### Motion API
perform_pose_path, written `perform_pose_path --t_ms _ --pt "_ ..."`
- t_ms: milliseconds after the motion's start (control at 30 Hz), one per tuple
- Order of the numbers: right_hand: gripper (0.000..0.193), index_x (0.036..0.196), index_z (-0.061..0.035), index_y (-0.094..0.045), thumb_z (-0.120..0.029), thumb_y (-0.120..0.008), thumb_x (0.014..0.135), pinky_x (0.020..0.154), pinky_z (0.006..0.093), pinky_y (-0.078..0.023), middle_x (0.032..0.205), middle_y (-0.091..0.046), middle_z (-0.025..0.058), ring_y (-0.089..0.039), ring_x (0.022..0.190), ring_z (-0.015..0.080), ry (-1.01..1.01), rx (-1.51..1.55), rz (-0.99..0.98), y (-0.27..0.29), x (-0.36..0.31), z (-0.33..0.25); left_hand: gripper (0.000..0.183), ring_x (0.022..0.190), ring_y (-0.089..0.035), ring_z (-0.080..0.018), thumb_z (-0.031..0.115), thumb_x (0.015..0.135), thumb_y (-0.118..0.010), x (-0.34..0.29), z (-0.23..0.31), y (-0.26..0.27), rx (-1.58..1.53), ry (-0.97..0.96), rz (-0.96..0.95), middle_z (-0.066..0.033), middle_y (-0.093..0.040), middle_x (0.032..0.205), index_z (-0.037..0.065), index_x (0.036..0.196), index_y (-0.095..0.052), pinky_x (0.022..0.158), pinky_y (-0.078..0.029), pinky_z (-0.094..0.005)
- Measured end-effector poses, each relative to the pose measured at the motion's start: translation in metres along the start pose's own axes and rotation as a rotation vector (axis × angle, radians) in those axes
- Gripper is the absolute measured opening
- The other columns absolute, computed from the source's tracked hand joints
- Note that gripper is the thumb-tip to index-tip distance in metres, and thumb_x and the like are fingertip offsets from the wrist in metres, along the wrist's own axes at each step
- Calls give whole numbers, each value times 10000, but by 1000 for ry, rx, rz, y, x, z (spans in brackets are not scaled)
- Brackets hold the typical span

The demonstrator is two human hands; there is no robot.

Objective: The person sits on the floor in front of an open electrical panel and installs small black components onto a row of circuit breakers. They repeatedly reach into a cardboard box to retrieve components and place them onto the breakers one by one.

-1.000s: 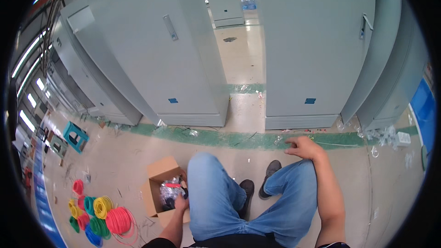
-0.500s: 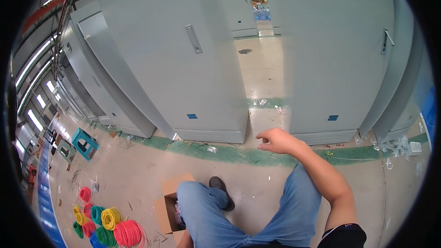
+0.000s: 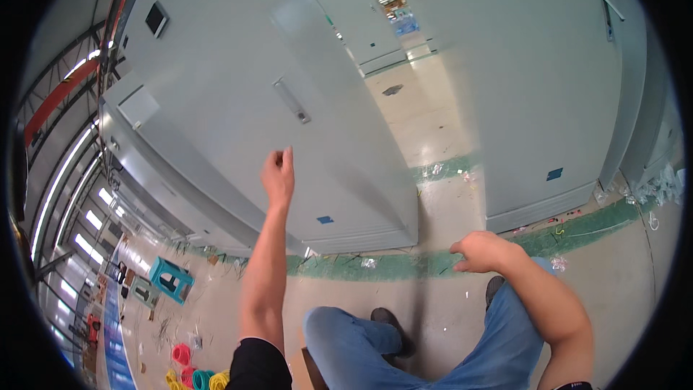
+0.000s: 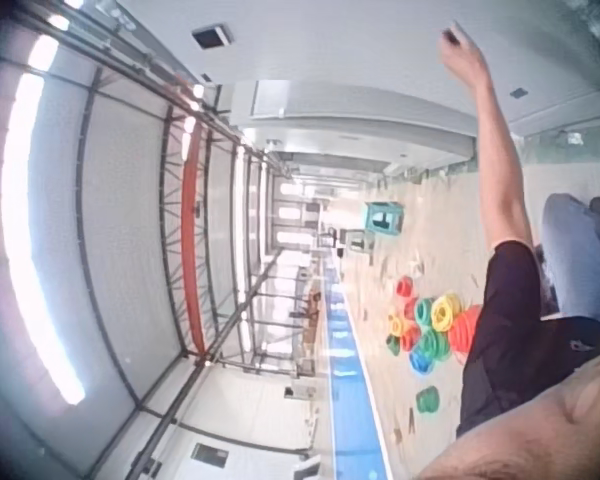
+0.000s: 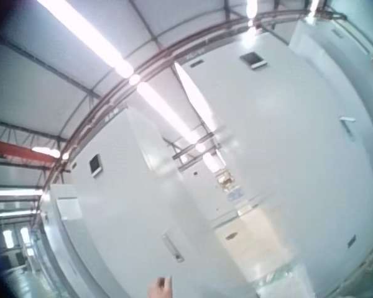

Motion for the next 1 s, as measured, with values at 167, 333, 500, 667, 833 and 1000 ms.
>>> perform_pose_path --t_ms 167,333,500,667,833,1000 --pt "537 1343 -93 -677 -404 -748 911 912 490 -563 1041 -767 182 -712 1040 394 -27 76 -21 8 -19 1 427 720 -586 -178 395 959 -763 78 -27 -52 -123 81 -59 -89 -678 771 -25 924 -699 705 -501 -349" --pt "548 1375 -97 -649 -406 -733 930 925 505 -553 1063 -755 202 -701 1046 416 -52 67 2 14 -40 7 421 708 -547 -125 370 931 -805 88 -35 -75 -223 99 -111 -29 -647 750 -27 855 -688 677 -472 -305" --pt "527 1369 -88 -645 -406 -713 954 893 512 -555 1064 -755 203 -706 1054 415 -46 13 -21 12 -49 12 467 748 -536 -125 442 931 -784 100 -44 -94 -245 60 -183 -32 -627 756 -13 859 -700 699 -471 -322" --pt "506 1330 -54 -639 -318 -764 917 936 528 -538 1126 -727 216 -668 1121 432 96 41 -46 6 -24 -13 378 709 -472 -130 305 985 -722 95 -55 -71 -82 -10 -83 -14 -551 727 0 810 -583 660 -434 -341" --pt "531 1343 -47 -646 -298 -784 896 951 517 -535 1141 -731 207 -674 1118 414 36 76 -28 9 -19 -7 268 724 -527 -102 267 1000 -678 139 -96 -86 -236 9 -193 -5 -578 789 33 902 -591 631 -426 -290" --pt "544 1347 -48 -653 -292 -794 882 958 514 -534 1163 -733 203 -674 1132 414 -59 91 1 6 -30 14 318 683 -568 -85 376 1023 -650 117 -3 -76 -536 173 -43 6 -593 801 81 921 -587 576 -419 -260"
Point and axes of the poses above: each hand's wrist, its own x-axis towards the middle knuckle, its own y-axis out of the back of the hand, z = x × y, the point moved 5 cm from there along x, towards the middle knuckle
